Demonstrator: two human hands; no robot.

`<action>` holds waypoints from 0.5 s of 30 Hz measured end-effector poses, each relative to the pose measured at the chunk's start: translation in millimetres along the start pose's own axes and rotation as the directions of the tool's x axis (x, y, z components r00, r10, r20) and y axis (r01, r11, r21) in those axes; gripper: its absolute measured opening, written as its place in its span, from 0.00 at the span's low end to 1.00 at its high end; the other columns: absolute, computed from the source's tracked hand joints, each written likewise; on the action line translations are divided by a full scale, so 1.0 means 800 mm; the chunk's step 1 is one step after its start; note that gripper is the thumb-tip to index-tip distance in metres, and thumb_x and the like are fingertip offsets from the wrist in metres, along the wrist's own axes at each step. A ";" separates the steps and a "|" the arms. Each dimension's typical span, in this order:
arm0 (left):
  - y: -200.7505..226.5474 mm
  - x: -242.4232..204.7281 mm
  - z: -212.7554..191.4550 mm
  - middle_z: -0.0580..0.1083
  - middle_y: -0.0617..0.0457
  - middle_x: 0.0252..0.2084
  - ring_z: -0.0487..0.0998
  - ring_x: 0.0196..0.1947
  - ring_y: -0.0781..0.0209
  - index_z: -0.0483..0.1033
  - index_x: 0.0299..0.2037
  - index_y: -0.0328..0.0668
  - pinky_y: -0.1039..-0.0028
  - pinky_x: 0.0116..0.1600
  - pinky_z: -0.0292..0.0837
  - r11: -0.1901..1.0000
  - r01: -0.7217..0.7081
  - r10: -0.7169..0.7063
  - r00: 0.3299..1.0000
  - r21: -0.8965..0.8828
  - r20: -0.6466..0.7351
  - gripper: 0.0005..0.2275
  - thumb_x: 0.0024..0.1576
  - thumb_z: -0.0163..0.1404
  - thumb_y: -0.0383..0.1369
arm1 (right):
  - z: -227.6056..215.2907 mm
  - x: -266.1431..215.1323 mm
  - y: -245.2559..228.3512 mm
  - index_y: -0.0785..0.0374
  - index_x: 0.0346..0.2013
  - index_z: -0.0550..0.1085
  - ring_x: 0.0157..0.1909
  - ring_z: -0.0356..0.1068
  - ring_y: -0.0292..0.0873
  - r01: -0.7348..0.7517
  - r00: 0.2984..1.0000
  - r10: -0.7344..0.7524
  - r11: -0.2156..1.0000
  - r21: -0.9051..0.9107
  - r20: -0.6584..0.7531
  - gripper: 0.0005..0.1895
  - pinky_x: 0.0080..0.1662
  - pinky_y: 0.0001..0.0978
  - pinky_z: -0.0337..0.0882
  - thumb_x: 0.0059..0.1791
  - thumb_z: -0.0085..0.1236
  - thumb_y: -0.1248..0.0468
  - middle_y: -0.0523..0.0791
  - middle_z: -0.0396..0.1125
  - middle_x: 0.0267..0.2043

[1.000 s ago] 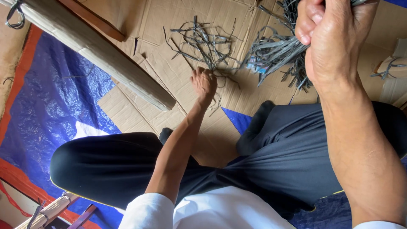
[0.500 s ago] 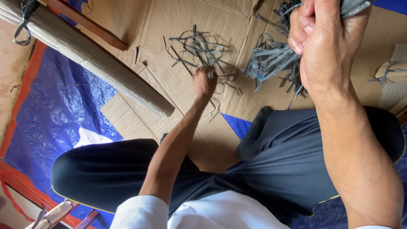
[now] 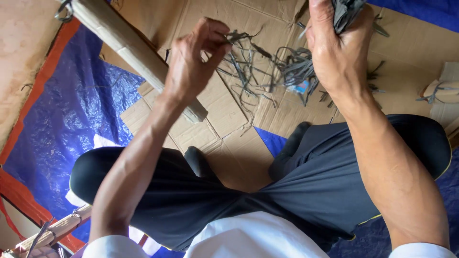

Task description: The person organizes and ties a group of synthetic strips into a bundle.

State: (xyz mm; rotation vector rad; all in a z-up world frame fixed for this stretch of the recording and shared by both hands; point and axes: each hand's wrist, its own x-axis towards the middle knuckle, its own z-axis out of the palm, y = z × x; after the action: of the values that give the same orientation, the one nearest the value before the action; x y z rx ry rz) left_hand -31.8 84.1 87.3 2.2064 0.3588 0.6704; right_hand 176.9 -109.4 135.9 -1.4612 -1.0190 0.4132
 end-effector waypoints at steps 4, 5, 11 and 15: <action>0.054 0.013 -0.057 0.79 0.45 0.47 0.85 0.45 0.56 0.77 0.50 0.30 0.72 0.49 0.82 0.987 -0.095 0.092 0.995 0.127 0.030 0.06 0.65 0.56 0.19 | 0.017 0.007 0.005 0.66 0.25 0.70 0.22 0.63 0.32 -0.054 0.998 0.053 0.998 0.031 0.034 0.31 0.27 0.21 0.58 0.67 0.47 0.51 0.40 0.63 0.21; 0.057 0.012 -0.062 0.79 0.46 0.47 0.85 0.45 0.57 0.78 0.50 0.32 0.72 0.49 0.83 0.985 -0.109 0.105 0.994 0.131 0.034 0.05 0.66 0.56 0.20 | 0.021 0.009 0.010 0.68 0.31 0.72 0.24 0.66 0.33 -0.035 0.998 0.034 0.999 0.022 0.058 0.27 0.28 0.21 0.61 0.67 0.45 0.53 0.42 0.67 0.26; 0.072 0.007 -0.065 0.79 0.48 0.46 0.84 0.43 0.60 0.80 0.50 0.36 0.74 0.47 0.84 0.990 -0.099 0.093 0.994 0.101 0.055 0.05 0.66 0.57 0.21 | 0.046 0.015 0.011 0.75 0.49 0.71 0.42 0.75 0.39 0.200 0.965 -0.207 0.978 0.061 0.161 0.22 0.38 0.29 0.76 0.68 0.38 0.56 0.51 0.71 0.47; 0.072 0.006 -0.056 0.79 0.50 0.45 0.84 0.42 0.60 0.80 0.50 0.38 0.73 0.47 0.83 0.988 -0.130 0.121 0.987 0.087 0.106 0.06 0.65 0.57 0.21 | 0.065 0.012 0.009 0.70 0.52 0.71 0.48 0.76 0.43 0.292 0.903 -0.287 0.956 0.035 0.319 0.23 0.42 0.31 0.78 0.69 0.32 0.54 0.50 0.72 0.50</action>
State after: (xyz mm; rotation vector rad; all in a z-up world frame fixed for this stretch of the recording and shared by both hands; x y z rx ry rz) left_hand -51.1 76.2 157.1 2.3574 0.2040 0.6177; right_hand 145.1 -69.3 122.2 -1.2499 -1.4819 0.4357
